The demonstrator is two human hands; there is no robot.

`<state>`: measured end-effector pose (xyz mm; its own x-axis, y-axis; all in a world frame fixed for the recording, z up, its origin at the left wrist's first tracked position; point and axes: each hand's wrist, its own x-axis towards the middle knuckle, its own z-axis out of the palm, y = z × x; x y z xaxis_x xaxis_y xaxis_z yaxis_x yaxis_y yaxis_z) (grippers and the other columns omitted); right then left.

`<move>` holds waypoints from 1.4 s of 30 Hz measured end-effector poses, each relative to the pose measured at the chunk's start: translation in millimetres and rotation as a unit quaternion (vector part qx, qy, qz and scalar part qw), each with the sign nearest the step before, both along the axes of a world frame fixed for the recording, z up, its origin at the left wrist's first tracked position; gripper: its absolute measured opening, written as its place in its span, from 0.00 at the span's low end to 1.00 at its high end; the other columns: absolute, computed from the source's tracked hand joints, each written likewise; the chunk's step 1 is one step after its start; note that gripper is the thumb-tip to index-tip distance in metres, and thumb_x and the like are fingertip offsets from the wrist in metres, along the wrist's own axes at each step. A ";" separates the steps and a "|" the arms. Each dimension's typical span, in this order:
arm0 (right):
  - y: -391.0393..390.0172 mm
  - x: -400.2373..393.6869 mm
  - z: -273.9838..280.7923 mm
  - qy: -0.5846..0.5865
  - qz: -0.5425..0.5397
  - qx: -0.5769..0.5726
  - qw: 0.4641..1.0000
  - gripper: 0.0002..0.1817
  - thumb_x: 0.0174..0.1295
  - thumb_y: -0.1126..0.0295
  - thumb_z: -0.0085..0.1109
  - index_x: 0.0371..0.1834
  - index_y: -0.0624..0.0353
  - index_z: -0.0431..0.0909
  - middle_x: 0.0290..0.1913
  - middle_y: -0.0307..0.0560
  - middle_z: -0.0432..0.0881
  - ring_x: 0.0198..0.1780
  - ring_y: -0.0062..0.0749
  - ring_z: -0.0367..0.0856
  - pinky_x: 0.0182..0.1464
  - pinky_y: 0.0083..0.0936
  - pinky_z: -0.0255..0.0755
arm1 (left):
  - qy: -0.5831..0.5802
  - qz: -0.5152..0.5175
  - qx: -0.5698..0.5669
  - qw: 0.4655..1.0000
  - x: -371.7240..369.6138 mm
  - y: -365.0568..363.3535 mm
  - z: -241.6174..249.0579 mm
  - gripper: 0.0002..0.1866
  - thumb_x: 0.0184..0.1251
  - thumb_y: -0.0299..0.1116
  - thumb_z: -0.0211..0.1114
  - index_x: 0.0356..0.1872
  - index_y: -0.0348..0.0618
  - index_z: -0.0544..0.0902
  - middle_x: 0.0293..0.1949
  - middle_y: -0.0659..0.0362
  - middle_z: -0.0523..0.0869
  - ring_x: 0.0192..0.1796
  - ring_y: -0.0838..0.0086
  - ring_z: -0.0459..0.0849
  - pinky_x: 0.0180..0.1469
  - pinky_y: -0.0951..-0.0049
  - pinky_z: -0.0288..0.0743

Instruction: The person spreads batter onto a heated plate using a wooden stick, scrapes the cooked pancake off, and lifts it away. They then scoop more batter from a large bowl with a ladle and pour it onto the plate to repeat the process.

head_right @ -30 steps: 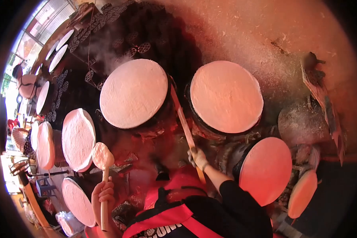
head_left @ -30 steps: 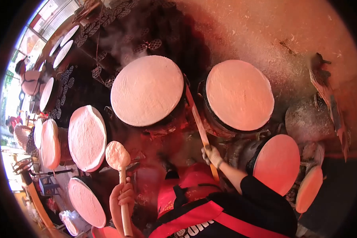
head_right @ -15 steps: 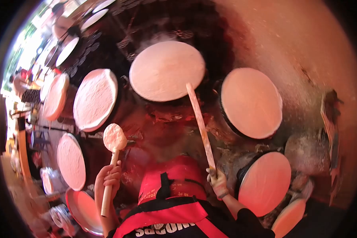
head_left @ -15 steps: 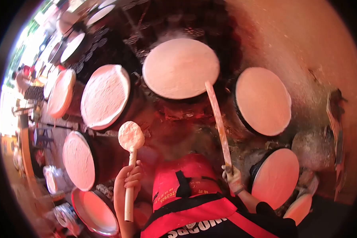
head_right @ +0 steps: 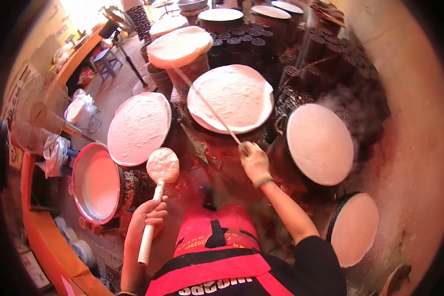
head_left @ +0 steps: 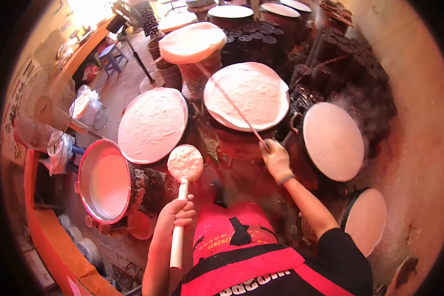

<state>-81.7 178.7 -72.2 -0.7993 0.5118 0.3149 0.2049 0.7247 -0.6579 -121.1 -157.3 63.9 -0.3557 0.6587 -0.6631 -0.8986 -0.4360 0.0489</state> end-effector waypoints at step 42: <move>156.9 -579.6 -30.9 0.079 -0.293 -0.312 0.900 0.20 0.54 0.55 0.61 0.37 0.63 0.83 0.35 0.56 0.85 0.38 0.43 0.86 0.39 0.35 0.77 | 0.020 0.271 -0.015 0.962 -233.0 6.6 42.9 0.12 0.70 0.23 0.46 0.52 0.29 0.64 0.28 0.61 0.65 0.19 0.85 0.61 0.13 0.88 0.59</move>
